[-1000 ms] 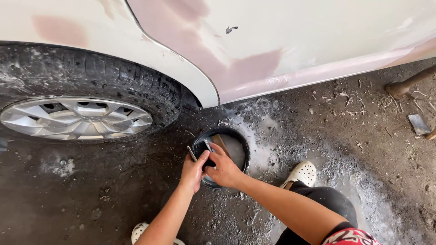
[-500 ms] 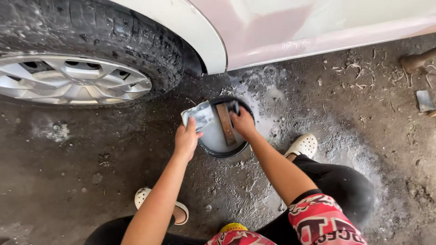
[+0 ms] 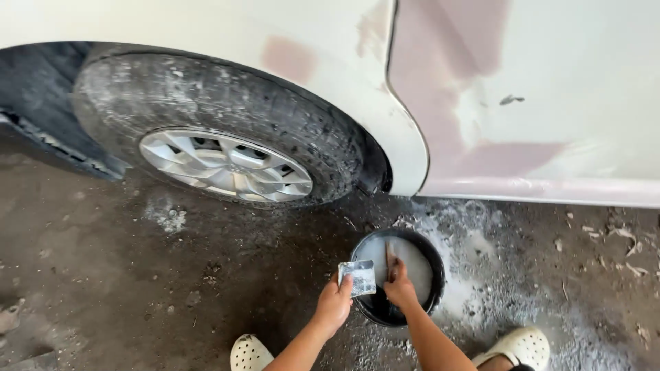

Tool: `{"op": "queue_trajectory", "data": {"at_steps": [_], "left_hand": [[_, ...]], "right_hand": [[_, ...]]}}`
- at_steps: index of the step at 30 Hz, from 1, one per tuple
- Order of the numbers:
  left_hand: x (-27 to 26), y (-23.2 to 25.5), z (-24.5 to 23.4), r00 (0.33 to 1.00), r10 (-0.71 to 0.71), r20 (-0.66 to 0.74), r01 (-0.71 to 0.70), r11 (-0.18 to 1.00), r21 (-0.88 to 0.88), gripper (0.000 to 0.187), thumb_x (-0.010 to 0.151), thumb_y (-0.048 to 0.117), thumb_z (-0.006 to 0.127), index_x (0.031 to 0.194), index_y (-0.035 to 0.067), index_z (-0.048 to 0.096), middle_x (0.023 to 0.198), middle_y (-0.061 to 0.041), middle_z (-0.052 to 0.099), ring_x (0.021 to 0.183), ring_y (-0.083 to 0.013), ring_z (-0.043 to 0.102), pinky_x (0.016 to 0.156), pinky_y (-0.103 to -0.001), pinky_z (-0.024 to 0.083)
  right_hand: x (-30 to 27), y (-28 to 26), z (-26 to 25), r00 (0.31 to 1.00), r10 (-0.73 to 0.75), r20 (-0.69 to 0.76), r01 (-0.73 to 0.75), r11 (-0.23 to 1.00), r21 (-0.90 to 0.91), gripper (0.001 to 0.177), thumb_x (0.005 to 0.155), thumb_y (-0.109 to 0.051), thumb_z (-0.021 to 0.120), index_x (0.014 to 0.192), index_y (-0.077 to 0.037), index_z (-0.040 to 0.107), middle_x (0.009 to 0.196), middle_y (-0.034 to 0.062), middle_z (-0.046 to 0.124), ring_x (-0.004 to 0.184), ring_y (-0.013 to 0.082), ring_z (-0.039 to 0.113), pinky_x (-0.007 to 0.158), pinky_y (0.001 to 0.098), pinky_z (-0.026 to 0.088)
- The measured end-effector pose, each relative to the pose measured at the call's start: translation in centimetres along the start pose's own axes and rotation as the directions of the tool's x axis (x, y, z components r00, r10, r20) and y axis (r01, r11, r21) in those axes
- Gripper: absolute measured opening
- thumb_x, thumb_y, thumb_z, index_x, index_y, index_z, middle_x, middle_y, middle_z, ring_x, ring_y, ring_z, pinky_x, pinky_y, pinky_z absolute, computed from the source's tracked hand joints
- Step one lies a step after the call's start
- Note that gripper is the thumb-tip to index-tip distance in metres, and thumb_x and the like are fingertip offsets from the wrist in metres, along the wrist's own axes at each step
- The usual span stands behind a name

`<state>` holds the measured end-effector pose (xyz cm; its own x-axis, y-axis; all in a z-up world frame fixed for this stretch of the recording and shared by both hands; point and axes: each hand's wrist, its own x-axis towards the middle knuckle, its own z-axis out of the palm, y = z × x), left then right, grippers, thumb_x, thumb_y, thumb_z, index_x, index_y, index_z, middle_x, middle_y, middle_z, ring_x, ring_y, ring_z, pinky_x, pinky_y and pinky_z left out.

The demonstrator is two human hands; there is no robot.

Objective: The person sands a section of a white car's body panel near the rear wheel using a sanding block and water. They repeatedly dip the sanding block into a bucket of water and rub the surface of the car, occasionally touching the panel with their hand.

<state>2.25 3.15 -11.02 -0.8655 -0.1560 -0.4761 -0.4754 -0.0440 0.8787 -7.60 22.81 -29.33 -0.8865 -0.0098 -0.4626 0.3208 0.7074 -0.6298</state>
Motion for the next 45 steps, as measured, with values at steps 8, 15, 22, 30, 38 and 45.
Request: {"op": "queue_trajectory", "data": {"at_steps": [8, 15, 22, 30, 38, 45], "left_hand": [[0.9, -2.0, 0.6, 0.999, 0.037, -0.019, -0.039, 0.996, -0.079, 0.055, 0.104, 0.052, 0.045, 0.136, 0.009, 0.058, 0.108, -0.011, 0.071, 0.087, -0.0191, 0.064, 0.074, -0.035, 0.053], [1.4, -0.2, 0.5, 0.991, -0.041, 0.128, 0.105, 0.831, -0.547, 0.058, 0.096, 0.053, 0.052, 0.14, 0.016, 0.051, 0.135, -0.002, 0.065, 0.117, -0.0219, 0.065, 0.094, -0.042, 0.053], [1.0, -0.5, 1.1, 0.982, 0.07, 0.177, 0.06, 0.77, -0.636, 0.046, 0.1, 0.034, 0.057, 0.139, 0.01, 0.053, 0.136, -0.007, 0.063, 0.119, -0.0237, 0.062, 0.097, -0.046, 0.052], [-3.9, 3.7, 1.4, 0.965, 0.021, 0.261, 0.173, 0.698, -0.695, 0.033, 0.096, 0.018, 0.059, 0.129, 0.013, 0.055, 0.128, -0.004, 0.062, 0.12, -0.0205, 0.06, 0.104, -0.048, 0.053], [-2.9, 0.7, 2.2, 0.944, 0.066, 0.322, 0.206, 0.644, -0.737, 0.033, 0.101, 0.027, 0.057, 0.129, 0.01, 0.06, 0.128, -0.007, 0.063, 0.117, -0.0241, 0.061, 0.101, -0.046, 0.05], [-3.7, 2.1, 3.1, 0.973, 0.176, 0.147, -0.035, 0.748, -0.663, 0.043, 0.103, 0.032, 0.051, 0.141, 0.011, 0.055, 0.142, -0.006, 0.06, 0.131, -0.0192, 0.055, 0.11, -0.038, 0.044]], "right_hand": [[1.6, 5.4, -3.0, 0.987, 0.146, -0.074, -0.122, 0.959, 0.257, 0.05, 0.087, -0.03, 0.066, 0.131, -0.006, 0.065, 0.11, 0.0229, 0.072, 0.096, 0.0352, 0.066, 0.084, 0.0449, 0.053], [-11.3, -2.1, -9.4, 0.968, 0.076, 0.238, -0.245, 0.469, 0.848, 0.038, 0.099, -0.031, 0.056, 0.128, -0.007, 0.06, 0.092, 0.0101, 0.07, 0.071, 0.0215, 0.062, 0.062, 0.0384, 0.05], [-18.0, -4.2, -10.9, 0.982, -0.144, 0.123, -0.049, 0.433, 0.9, 0.05, 0.09, -0.01, 0.063, 0.138, -0.002, 0.051, 0.109, 0.0099, 0.07, 0.096, 0.0212, 0.07, 0.084, 0.0375, 0.057], [-24.0, -10.3, -13.4, 0.968, -0.248, 0.025, 0.111, 0.516, 0.849, 0.08, 0.084, -0.009, 0.072, 0.154, -0.012, 0.033, 0.105, 0.0107, 0.065, 0.086, 0.0231, 0.066, 0.078, 0.04, 0.056], [-24.4, -11.5, -13.2, 0.919, -0.391, 0.049, 0.191, 0.549, 0.814, 0.082, 0.088, -0.011, 0.073, 0.158, -0.007, 0.031, 0.116, 0.0127, 0.068, 0.096, 0.0201, 0.069, 0.087, 0.0346, 0.056], [-23.6, -11.1, -11.8, 0.963, -0.266, 0.045, 0.113, 0.549, 0.828, 0.068, 0.087, -0.016, 0.074, 0.145, -0.006, 0.039, 0.109, 0.011, 0.065, 0.087, 0.0227, 0.068, 0.077, 0.038, 0.057]]}}
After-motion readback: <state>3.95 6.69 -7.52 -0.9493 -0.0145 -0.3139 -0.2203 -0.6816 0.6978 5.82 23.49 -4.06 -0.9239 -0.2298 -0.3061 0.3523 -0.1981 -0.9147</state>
